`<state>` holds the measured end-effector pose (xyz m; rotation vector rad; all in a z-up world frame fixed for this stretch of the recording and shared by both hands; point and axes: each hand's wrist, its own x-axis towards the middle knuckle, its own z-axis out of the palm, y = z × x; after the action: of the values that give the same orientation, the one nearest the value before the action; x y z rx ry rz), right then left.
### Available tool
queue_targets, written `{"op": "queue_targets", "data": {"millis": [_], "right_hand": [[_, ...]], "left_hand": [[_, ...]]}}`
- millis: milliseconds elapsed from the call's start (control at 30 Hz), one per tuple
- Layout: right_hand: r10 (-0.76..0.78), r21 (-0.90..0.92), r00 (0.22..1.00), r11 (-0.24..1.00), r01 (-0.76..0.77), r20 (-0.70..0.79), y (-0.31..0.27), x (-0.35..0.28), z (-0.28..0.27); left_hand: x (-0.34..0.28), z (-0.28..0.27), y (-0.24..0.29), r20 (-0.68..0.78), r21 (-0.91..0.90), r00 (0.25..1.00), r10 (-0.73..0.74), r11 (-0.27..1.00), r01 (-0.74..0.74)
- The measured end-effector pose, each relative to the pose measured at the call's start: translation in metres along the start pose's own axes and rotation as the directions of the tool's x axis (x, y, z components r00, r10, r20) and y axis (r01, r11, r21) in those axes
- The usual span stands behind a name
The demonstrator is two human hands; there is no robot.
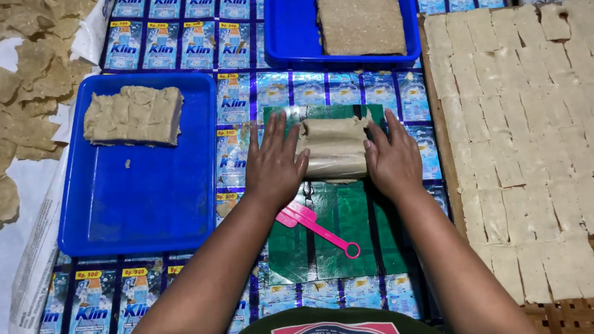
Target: Flatten and trim pieces of dough using a rolling pin and a plastic scraper on a prepared surface.
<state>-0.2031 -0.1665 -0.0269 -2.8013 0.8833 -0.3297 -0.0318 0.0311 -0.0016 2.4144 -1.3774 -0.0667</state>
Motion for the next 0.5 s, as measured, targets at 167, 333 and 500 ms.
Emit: {"op": "queue_targets", "data": {"millis": [167,333,500], "right_hand": [[-0.248,-0.222,0.907,0.958,0.179,-0.340,0.037,-0.021,0.046],[-0.262,-0.171,0.885,0.962,0.211,-0.385,0.037,0.014,0.023],[-0.236,-0.195,0.897,0.965,0.173,-0.373,0.051,0.060,0.014]], "left_hand": [[-0.016,0.053,-0.026,-0.427,0.168,0.866,0.259,0.964,-0.205],[0.013,0.039,-0.023,-0.419,0.137,0.879,0.229,0.973,-0.188],[0.054,0.041,-0.026,-0.331,0.037,0.934,0.132,0.991,-0.127]]}}
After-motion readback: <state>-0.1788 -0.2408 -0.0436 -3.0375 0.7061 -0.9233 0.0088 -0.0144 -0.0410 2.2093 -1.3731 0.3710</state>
